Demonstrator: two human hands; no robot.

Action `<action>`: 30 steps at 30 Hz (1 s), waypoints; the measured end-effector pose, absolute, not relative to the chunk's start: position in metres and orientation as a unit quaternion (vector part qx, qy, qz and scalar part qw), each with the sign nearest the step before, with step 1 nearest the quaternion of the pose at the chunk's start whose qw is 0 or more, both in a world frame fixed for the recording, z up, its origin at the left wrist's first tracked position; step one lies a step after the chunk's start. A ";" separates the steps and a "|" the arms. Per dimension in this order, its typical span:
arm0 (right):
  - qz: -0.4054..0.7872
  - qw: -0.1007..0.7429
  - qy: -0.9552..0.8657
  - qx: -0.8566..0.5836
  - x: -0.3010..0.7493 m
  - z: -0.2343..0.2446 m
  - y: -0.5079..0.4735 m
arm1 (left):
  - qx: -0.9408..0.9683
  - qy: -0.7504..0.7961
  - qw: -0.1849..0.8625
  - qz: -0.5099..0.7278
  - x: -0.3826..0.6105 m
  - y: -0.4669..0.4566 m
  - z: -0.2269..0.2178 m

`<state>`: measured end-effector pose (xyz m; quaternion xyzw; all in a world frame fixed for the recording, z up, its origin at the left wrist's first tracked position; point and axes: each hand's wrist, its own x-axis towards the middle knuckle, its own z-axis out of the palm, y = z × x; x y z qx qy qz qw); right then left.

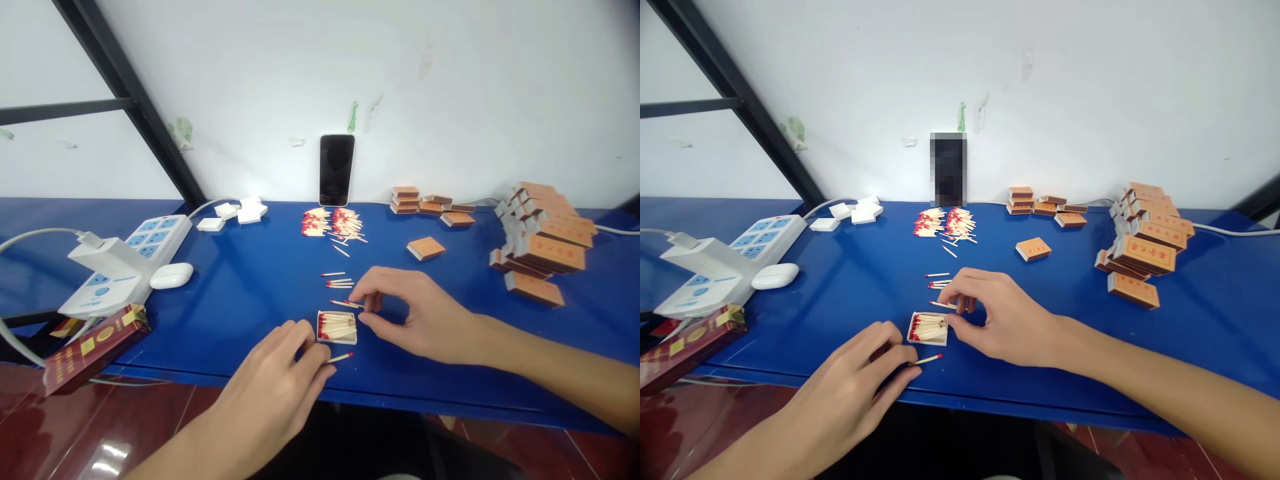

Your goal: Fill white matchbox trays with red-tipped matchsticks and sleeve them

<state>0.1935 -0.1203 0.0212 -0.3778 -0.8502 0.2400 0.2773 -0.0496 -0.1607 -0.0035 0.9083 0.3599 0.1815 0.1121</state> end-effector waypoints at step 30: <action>-0.039 0.167 -0.938 -0.301 0.174 0.015 -0.126 | 0.882 0.389 0.173 0.200 -0.051 -0.127 -0.003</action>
